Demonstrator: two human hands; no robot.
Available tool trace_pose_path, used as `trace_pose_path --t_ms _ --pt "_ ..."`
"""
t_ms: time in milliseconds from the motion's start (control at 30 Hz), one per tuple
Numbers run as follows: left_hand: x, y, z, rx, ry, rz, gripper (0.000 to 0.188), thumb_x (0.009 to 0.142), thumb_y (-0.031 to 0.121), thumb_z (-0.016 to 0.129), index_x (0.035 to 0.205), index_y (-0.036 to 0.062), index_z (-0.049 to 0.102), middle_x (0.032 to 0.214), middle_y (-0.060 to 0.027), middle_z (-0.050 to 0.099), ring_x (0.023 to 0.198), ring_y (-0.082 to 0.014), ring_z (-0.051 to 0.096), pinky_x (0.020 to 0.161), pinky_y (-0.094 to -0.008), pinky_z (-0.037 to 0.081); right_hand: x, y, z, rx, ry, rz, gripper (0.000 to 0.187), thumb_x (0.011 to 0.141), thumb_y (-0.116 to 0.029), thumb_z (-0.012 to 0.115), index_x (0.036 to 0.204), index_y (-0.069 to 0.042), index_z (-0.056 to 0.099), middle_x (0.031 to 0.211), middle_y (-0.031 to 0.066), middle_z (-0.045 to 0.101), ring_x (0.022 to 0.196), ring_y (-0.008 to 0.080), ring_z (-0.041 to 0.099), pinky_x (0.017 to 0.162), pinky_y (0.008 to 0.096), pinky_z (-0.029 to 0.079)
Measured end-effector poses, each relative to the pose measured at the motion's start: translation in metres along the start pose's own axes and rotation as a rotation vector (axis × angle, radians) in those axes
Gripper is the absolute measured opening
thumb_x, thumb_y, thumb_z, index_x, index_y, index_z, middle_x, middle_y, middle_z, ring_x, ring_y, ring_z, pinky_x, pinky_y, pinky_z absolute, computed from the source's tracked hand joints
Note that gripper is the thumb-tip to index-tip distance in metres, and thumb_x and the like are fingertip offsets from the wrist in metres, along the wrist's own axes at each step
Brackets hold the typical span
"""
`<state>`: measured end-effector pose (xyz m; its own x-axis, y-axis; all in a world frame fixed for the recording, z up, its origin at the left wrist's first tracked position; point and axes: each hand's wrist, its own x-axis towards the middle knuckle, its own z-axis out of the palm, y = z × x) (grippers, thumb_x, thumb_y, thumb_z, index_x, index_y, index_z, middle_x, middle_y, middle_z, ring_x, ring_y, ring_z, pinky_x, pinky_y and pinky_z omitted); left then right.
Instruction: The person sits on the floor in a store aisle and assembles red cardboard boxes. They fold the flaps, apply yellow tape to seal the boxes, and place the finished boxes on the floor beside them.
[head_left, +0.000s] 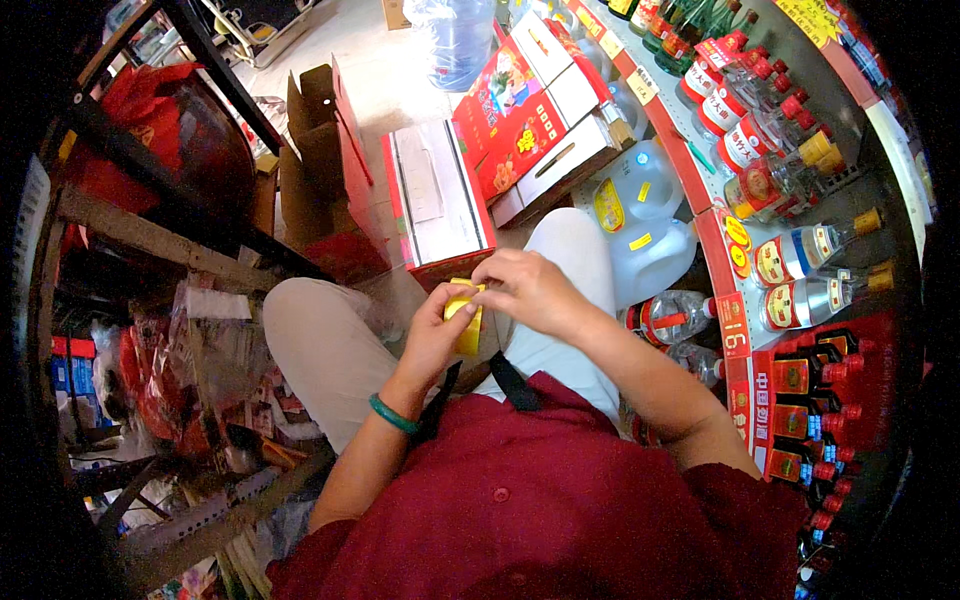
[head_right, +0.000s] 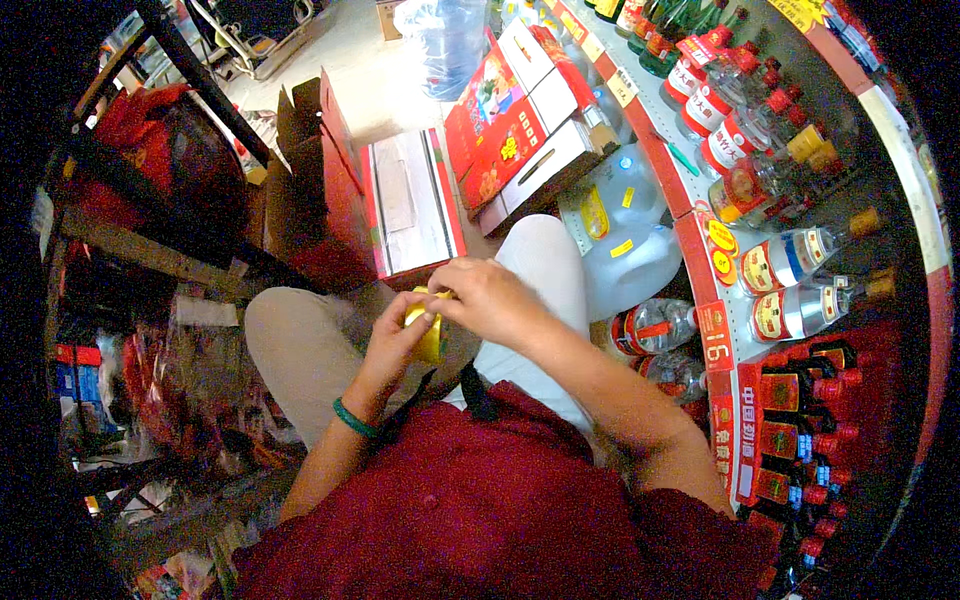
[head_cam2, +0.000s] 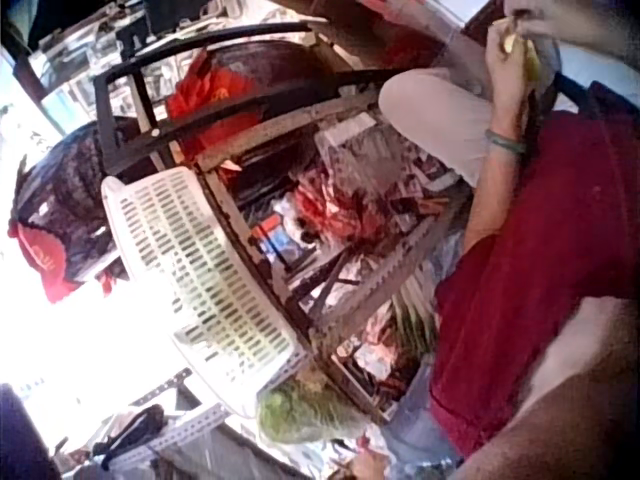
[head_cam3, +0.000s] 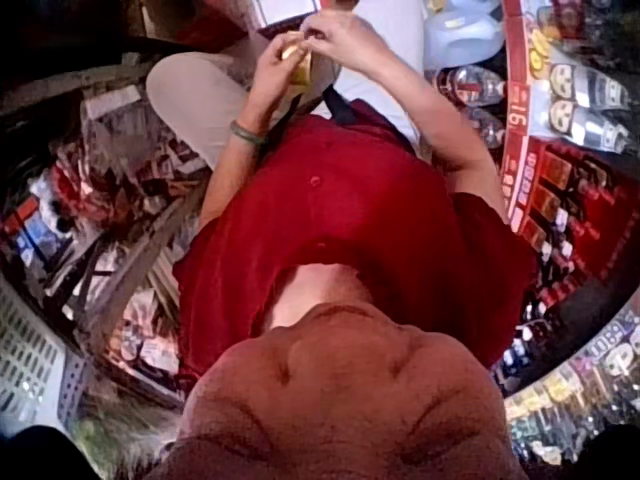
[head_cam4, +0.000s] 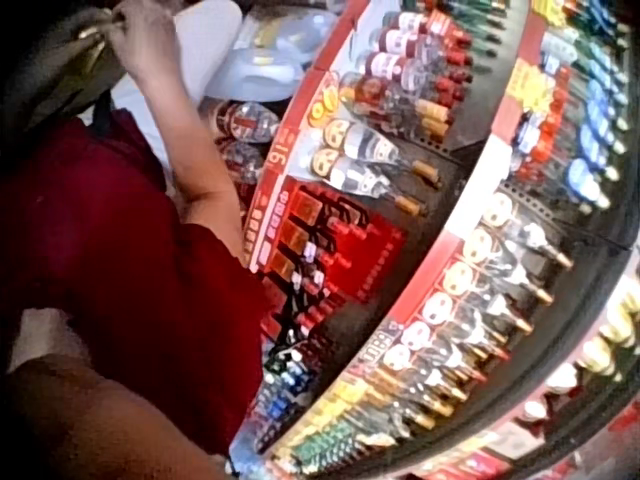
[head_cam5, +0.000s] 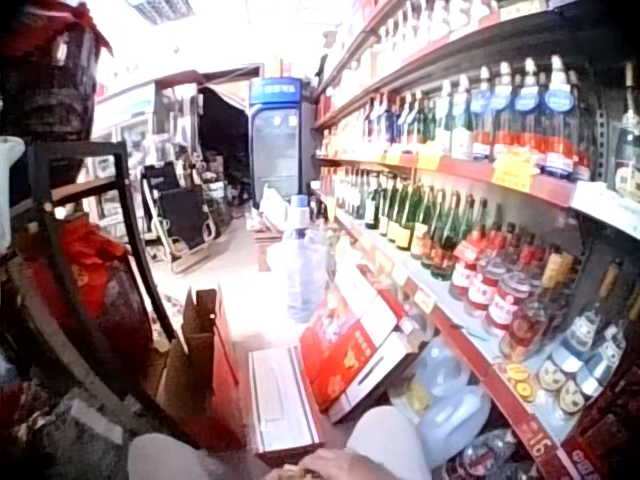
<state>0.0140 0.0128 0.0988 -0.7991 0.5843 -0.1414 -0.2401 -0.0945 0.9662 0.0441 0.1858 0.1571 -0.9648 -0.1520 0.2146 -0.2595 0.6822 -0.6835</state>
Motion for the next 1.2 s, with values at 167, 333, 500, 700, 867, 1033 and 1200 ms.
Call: trace_pose_path --t_ms 167,333,500,700,867,1033,1200 --pt "-0.008 -0.001 0.001 0.018 0.009 -0.034 0.015 0.087 0.008 0.056 0.101 0.0046 0.054 0.088 -0.0005 0.056 0.080 -0.0089 0.055 0.068 -0.0233 0.046 0.000 -0.007 0.021 -0.088 0.113 0.027 0.016 0.075 -0.018 0.066 0.080 -0.006 0.057 0.077 0.0085 0.060 0.070 0.0245 0.061 0.062 0.0354 0.046" --pt "-0.010 -0.001 0.000 0.148 0.019 0.017 0.017 0.085 0.007 0.056 0.102 0.0038 0.054 0.088 -0.0005 0.056 0.080 -0.0083 0.053 0.070 -0.0231 0.045 0.002 -0.005 0.028 -0.229 0.082 -0.054 0.015 0.073 -0.017 0.066 0.079 -0.008 0.055 0.073 0.0066 0.057 0.071 0.0245 0.058 0.062 0.0362 0.044" --pt "-0.011 -0.009 -0.001 0.174 0.036 0.014 0.023 0.084 0.006 0.056 0.107 0.0028 0.054 0.090 -0.0014 0.057 0.082 -0.0090 0.053 0.072 -0.0241 0.045 0.000 -0.005 0.032 -0.350 0.102 -0.193 0.012 0.073 -0.014 0.063 0.078 -0.008 0.053 0.074 0.0075 0.054 0.071 0.0259 0.055 0.063 0.0364 0.042" --pt "-0.007 -0.021 -0.010 0.254 0.032 -0.030 0.026 0.083 0.005 0.056 0.109 0.0018 0.054 0.093 -0.0039 0.059 0.085 -0.0116 0.055 0.075 -0.0257 0.045 -0.008 -0.002 0.043 -0.397 0.050 -0.247 0.011 0.074 -0.012 0.059 0.077 -0.006 0.050 0.073 0.0087 0.053 0.071 0.0260 0.054 0.063 0.0367 0.041" --pt "-0.010 -0.028 -0.013 0.321 -0.020 -0.083 0.029 0.083 0.009 0.059 0.110 0.0028 0.053 0.095 -0.0038 0.059 0.088 -0.0127 0.055 0.078 -0.0271 0.045 -0.018 -0.003 0.049 -0.456 -0.005 -0.219 0.006 0.074 -0.012 0.051 0.077 -0.006 0.051 0.073 0.0080 0.056 0.072 0.0230 0.057 0.064 0.0348 0.043" --pt "-0.009 -0.036 -0.018 0.337 -0.063 -0.049 0.033 0.084 0.012 0.060 0.114 0.0045 0.050 0.098 -0.0027 0.058 0.089 -0.0131 0.054 0.080 -0.0273 0.044 -0.020 -0.003 0.050 -0.351 0.007 -0.177 0.008 0.076 -0.011 0.055 0.078 -0.005 0.051 0.074 0.0104 0.056 0.072 0.0266 0.057 0.065 0.0379 0.044" --pt "-0.018 -0.032 -0.019 -0.038 -0.086 -0.063 0.031 0.086 0.011 0.058 0.115 0.0044 0.047 0.103 -0.0041 0.056 0.092 -0.0108 0.053 0.081 -0.0239 0.043 -0.014 -0.007 0.028 -0.120 0.009 0.012 0.009 0.077 -0.011 0.059 0.080 -0.004 0.053 0.074 0.0133 0.057 0.071 0.0328 0.058 0.063 0.0403 0.045"
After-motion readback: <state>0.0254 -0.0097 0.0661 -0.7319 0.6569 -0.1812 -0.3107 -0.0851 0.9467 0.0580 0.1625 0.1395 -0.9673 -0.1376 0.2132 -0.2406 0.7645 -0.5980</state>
